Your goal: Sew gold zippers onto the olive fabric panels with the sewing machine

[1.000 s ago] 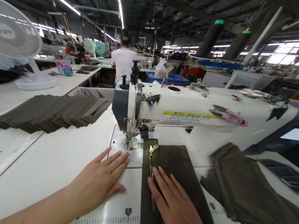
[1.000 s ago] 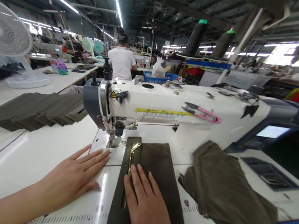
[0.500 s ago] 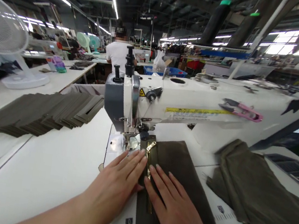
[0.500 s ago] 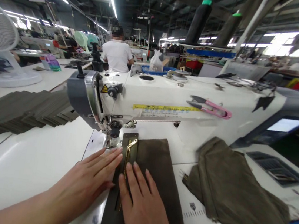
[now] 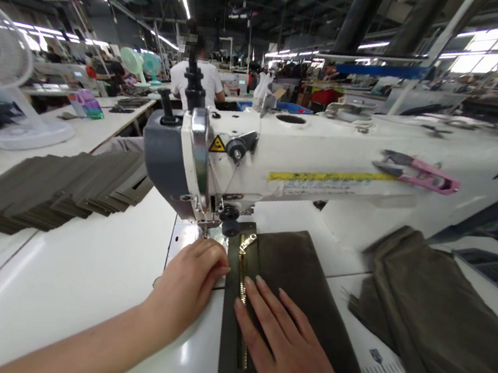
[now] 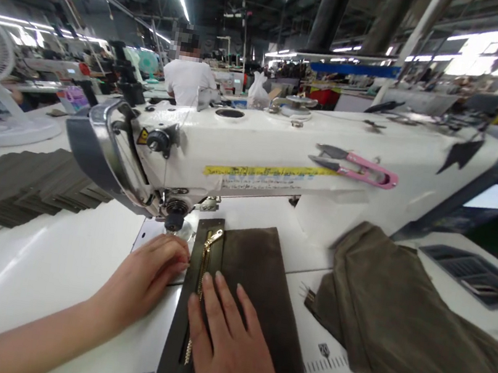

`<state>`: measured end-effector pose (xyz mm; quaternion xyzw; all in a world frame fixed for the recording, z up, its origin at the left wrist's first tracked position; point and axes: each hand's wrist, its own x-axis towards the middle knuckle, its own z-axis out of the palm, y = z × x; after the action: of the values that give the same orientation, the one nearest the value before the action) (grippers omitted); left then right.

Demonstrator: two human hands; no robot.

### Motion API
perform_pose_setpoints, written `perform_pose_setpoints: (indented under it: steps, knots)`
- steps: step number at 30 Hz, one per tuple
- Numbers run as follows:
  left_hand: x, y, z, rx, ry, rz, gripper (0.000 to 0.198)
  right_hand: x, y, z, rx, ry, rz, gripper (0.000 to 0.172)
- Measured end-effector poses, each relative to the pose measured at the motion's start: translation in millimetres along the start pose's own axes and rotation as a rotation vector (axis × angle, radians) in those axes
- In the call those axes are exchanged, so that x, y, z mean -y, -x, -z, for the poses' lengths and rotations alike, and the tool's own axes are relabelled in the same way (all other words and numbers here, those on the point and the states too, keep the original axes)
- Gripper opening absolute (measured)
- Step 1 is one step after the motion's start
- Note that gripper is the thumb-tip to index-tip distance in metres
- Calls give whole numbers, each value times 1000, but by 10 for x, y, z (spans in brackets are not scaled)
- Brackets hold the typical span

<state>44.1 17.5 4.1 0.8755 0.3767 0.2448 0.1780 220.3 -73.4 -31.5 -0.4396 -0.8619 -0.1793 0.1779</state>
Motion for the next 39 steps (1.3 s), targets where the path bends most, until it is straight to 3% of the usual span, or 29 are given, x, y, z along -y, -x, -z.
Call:
perform_pose_setpoints:
  steps: [13,21,29,36,39]
  knots:
    - [-16,22,71,-6,84,52,18,-17,-7,19,16,-10,3,48]
    - [31,34,83,4,102,80,16,-40,-30,50,-19,-69,3,72]
    - [61,58,110,-5,103,81,15,-35,-75,89,6,-15,37,72]
    - [108,78,133,-15,-67,31,14,-11,-122,173,30,7,69,79]
    - [114,107,152,-43,-132,25,13,19,-126,200,26,4,61,75]
